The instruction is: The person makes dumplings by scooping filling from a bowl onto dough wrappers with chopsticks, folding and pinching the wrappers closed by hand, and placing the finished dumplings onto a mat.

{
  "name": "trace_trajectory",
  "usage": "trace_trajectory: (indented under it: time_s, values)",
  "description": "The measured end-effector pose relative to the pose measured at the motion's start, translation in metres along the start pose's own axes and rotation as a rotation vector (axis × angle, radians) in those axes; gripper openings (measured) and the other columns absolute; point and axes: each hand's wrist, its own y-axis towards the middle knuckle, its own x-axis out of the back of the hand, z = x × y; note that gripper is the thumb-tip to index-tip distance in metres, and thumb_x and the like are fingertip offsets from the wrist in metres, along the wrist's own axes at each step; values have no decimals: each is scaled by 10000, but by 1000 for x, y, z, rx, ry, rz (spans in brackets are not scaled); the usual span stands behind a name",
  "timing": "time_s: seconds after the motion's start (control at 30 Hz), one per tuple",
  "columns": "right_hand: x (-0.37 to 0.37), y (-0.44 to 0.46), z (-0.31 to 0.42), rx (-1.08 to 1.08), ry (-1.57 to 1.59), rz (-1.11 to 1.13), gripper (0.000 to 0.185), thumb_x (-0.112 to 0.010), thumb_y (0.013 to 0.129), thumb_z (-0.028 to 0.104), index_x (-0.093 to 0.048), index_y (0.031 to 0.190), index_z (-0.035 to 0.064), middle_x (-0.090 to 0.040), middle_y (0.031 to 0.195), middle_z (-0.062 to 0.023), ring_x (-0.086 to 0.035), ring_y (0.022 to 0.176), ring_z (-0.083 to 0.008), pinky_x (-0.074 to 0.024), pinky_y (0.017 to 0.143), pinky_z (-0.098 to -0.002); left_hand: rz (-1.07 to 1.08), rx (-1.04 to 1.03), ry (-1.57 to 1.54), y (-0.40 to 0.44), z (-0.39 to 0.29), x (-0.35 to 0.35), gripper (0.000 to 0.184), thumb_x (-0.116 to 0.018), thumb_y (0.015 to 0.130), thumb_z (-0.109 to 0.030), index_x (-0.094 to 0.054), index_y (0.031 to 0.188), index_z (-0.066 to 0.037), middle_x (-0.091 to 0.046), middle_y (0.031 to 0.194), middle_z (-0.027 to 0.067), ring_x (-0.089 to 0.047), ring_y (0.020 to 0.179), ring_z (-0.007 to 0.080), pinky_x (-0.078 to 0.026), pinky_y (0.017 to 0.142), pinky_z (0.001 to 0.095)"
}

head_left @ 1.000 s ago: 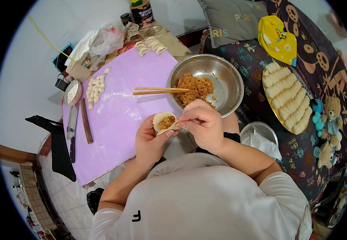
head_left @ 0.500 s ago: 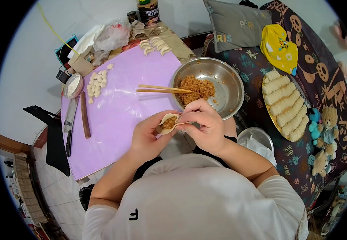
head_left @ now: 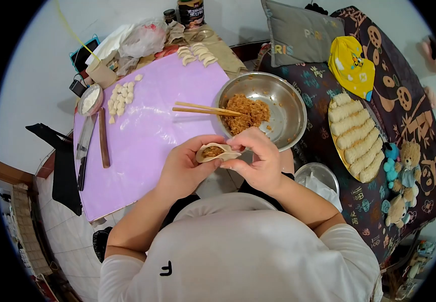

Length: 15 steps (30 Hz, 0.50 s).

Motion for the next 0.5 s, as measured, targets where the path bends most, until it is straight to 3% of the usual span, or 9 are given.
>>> trace_trajectory:
  time_s: [0.3, 0.4, 0.5]
  values:
    - [7, 9, 1, 222, -203, 105, 161, -745, 689, 42, -681, 831, 84, -587, 801, -18, -525, 730, -197, -421, 668, -303, 32, -244, 749, -6, -10, -5, 434, -647, 800, -16, -533, 1218, -37, -644, 973, 90, -633, 777, 127, -517, 636, 276]
    - [5, 3, -2, 244, -189, 34, 141, -738, 704, 53, -677, 829, 75, -590, 783, -24, -528, 724, -197, -422, 660, -302, -25, -209, 616, -9, -10, -10, 416, -626, 827, -9, -525, 1231, -18, -645, 1009, 75, -625, 841, 120, -520, 712, 271]
    - [0, -6, -10, 197, -98, -81, 138, -742, 708, 71, -676, 830, 68, -590, 782, -31, -530, 722, -196, -422, 651, -299, -80, -35, -104, -5, 14, -10, 400, -593, 854, 19, -510, 1245, 20, -620, 1100, 77, -599, 989, 138, -492, 841, 261]
